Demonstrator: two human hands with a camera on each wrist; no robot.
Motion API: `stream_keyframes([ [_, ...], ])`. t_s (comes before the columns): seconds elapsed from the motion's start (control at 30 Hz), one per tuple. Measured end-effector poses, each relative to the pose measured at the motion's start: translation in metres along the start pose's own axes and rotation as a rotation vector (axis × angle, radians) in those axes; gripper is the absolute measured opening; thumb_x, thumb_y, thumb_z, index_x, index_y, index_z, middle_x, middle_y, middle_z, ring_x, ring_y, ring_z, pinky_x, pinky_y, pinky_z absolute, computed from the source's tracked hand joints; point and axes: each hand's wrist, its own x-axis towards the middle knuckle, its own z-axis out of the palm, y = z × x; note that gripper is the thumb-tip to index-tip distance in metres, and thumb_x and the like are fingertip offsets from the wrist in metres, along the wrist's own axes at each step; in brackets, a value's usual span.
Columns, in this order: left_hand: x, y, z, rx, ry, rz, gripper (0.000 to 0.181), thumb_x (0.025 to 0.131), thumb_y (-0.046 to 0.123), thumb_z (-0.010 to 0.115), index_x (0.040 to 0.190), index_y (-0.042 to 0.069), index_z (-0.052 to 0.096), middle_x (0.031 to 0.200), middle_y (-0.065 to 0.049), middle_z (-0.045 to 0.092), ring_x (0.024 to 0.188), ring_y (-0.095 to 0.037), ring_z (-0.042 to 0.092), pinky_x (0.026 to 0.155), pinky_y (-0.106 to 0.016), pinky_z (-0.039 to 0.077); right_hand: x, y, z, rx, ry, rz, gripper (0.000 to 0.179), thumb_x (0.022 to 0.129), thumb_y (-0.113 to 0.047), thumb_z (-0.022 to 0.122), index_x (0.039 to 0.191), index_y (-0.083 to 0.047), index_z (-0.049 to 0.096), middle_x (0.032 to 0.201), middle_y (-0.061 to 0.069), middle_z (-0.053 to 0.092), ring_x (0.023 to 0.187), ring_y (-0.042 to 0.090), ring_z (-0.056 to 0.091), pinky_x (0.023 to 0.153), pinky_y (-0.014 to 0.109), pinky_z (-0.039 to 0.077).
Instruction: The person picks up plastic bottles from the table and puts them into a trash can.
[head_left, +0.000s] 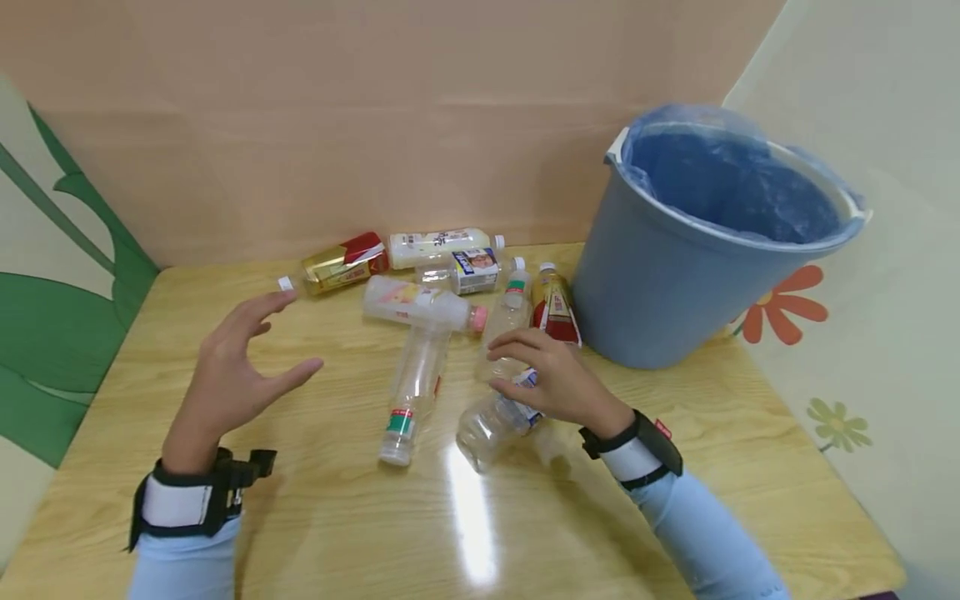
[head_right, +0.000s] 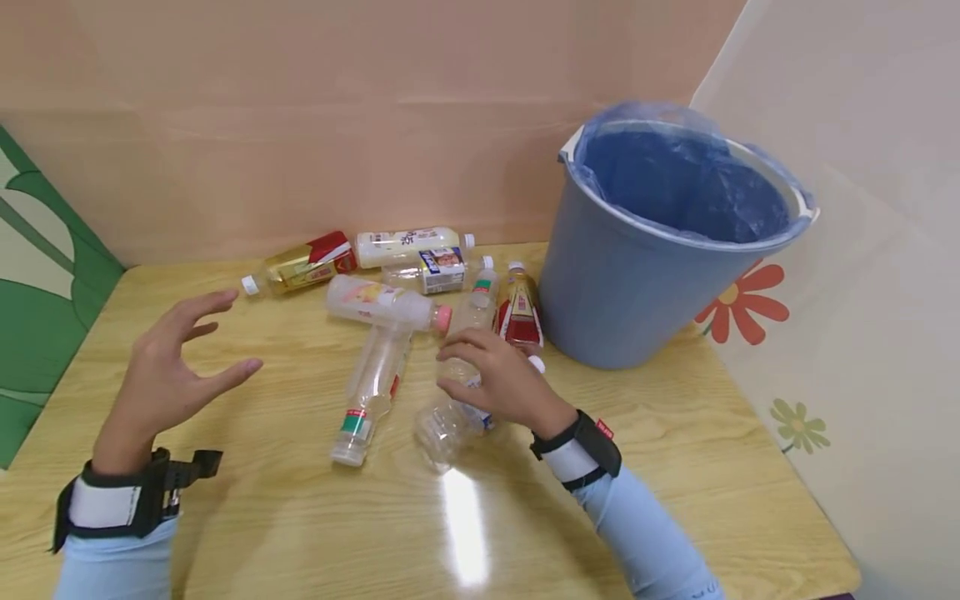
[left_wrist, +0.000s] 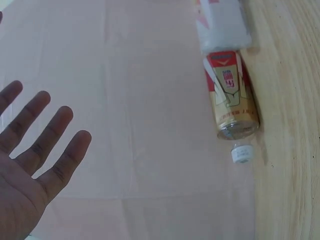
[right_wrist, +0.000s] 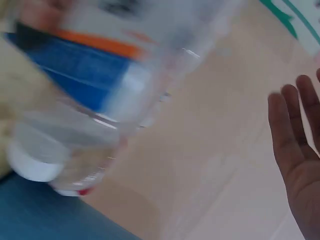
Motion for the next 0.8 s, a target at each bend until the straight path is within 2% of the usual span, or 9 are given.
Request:
stream_keyframes([
  [0.03,0.000,0.000,0.001,0.000,-0.003,-0.001,0.087,0.055,0.008,0.087,0.133,0.009,0.050,0.128,-0.022,0.057,0.112,-0.035,0.052,0.079,-0.065,0.052,-0.004,0.000,0.004,-0.015,-0.012,-0.002,0.031,0.079,-0.027,0.073,0.103,-0.007,0.068,0.109,0.008,0.066,0.105,0.018,0.057,0.084,0.040,0.057],
  [0.27,0.001,-0.002,0.002,-0.007,-0.018,-0.019,0.086,0.057,0.007,0.086,0.134,0.009,0.049,0.128,-0.022,0.056,0.113,-0.035,0.051,0.081,-0.064,0.051,-0.024,0.000,0.037,-0.072,-0.079,-0.067,0.041,0.076,-0.044,0.071,0.103,-0.013,0.068,0.108,0.003,0.067,0.107,0.018,0.055,0.088,0.042,0.053],
  [0.43,0.000,-0.003,0.002,-0.015,-0.026,-0.035,0.084,0.058,0.006,0.085,0.134,0.010,0.050,0.129,-0.022,0.055,0.114,-0.037,0.051,0.081,-0.066,0.049,-0.035,-0.002,0.055,-0.126,-0.144,-0.067,0.054,0.072,-0.054,0.070,0.110,-0.016,0.066,0.109,0.000,0.067,0.109,0.018,0.053,0.095,0.044,0.048],
  [0.63,0.001,-0.005,0.006,-0.015,-0.025,-0.016,0.083,0.057,0.007,0.084,0.133,0.008,0.050,0.127,-0.023,0.057,0.113,-0.036,0.051,0.081,-0.065,0.050,-0.038,-0.004,0.063,-0.195,-0.224,-0.050,0.074,0.062,-0.062,0.073,0.121,-0.018,0.061,0.113,-0.001,0.066,0.112,0.021,0.051,0.104,0.049,0.039],
  [0.8,0.001,-0.007,0.009,-0.009,-0.036,-0.019,0.083,0.057,0.008,0.084,0.133,0.007,0.050,0.128,-0.023,0.056,0.113,-0.036,0.051,0.081,-0.064,0.050,-0.038,-0.003,0.062,-0.190,-0.263,-0.047,0.083,0.058,-0.064,0.075,0.124,-0.017,0.059,0.116,0.001,0.065,0.114,0.022,0.050,0.106,0.049,0.037],
])
